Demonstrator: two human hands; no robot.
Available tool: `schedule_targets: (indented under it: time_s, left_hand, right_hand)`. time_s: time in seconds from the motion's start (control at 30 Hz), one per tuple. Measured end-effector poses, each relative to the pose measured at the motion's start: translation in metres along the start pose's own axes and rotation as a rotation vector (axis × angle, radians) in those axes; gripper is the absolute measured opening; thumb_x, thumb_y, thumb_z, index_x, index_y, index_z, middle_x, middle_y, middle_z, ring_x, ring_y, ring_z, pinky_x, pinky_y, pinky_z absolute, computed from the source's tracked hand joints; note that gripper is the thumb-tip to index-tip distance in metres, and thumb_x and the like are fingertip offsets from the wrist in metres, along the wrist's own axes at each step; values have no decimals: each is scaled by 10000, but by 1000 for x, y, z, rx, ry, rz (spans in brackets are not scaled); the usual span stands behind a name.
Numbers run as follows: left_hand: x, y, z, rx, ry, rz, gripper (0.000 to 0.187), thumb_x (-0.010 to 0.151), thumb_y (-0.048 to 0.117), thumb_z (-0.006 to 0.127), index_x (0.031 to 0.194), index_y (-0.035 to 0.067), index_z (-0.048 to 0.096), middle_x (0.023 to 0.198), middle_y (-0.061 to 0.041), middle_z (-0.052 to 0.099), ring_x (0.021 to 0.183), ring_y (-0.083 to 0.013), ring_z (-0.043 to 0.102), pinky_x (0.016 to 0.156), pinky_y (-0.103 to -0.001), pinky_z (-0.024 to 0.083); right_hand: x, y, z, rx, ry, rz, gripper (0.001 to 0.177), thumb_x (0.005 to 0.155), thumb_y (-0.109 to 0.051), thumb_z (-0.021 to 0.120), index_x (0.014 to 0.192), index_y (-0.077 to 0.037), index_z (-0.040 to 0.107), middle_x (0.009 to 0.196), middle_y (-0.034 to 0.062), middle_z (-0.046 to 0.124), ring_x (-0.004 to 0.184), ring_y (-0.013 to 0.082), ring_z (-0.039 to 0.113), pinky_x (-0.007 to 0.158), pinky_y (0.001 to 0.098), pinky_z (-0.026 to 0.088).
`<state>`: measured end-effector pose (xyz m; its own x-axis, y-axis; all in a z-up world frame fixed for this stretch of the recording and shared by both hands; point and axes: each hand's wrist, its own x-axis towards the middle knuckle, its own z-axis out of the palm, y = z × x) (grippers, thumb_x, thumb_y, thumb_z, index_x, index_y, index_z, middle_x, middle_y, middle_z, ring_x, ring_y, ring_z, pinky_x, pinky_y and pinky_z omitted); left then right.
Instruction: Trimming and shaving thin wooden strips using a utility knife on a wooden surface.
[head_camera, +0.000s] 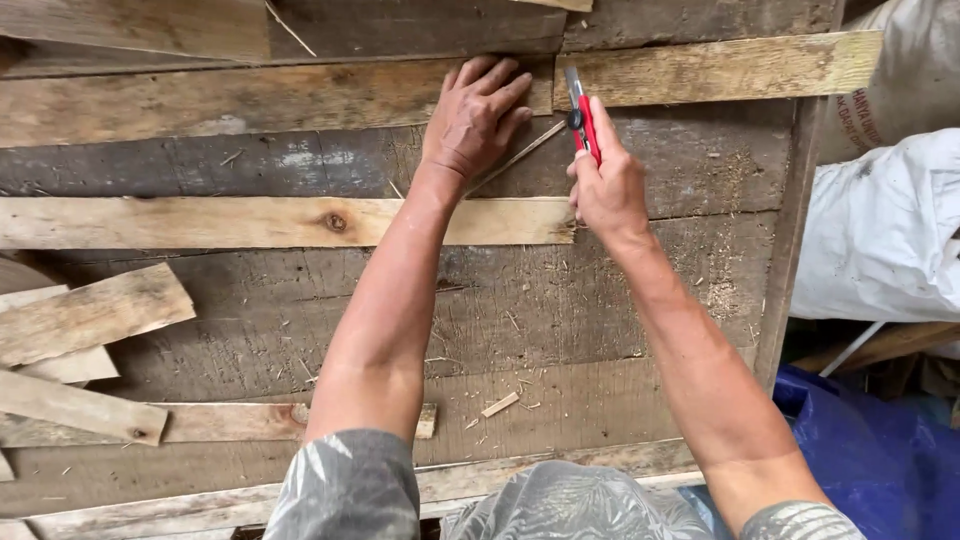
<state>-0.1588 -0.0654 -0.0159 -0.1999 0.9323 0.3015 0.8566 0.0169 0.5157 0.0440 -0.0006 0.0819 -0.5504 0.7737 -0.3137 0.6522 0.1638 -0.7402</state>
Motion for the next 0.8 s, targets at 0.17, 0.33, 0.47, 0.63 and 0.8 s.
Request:
schedule_targets:
  time_s: [0.17,0.33,0.47,0.63,0.8]
  left_hand:
    - [0,-4,6,17,-8,5,405,1038,408,654,1341,144,704,1376,-85,652,1247,-311,509,987,-520,438]
    - [1,-4,7,-3,22,23,387,1046,390,658,1332,135,710,1373,-79,644,1258,-317,496,992,-519,437]
    - [-2,-4,6,-4,45,37,383,1016,369,705,1314,130,718,1359,-83,647,1244,-319,500,990,-510,436]
    - [-1,-5,7,-1,51,43,388,998,364,720,1305,126,715,1362,-79,637,1233,-319,499,974,-515,432]
    - [-1,-6,9,-31,41,32,393,977,355,745,1296,127,724,1375,-60,621,1251,-309,475,992,-554,426]
  right_hand:
    - [13,8,6,-111,31,-54,560,1046,-83,386,1603,-112,329,786,62,737,455,114,662,482,245,644]
    - [14,14,10,-171,67,-163,511,1095,-1,379,1599,-34,305,814,94,744,441,81,623,394,192,618]
    - [15,4,13,-129,32,-56,539,1072,-43,403,1603,-86,318,791,67,726,445,102,638,432,234,630]
    - [19,0,14,-152,17,4,562,1056,-50,415,1606,-117,321,781,42,728,452,95,635,443,236,633]
    - [23,8,17,-304,25,-49,577,1037,-78,450,1602,-88,334,743,51,715,523,126,613,596,297,616]
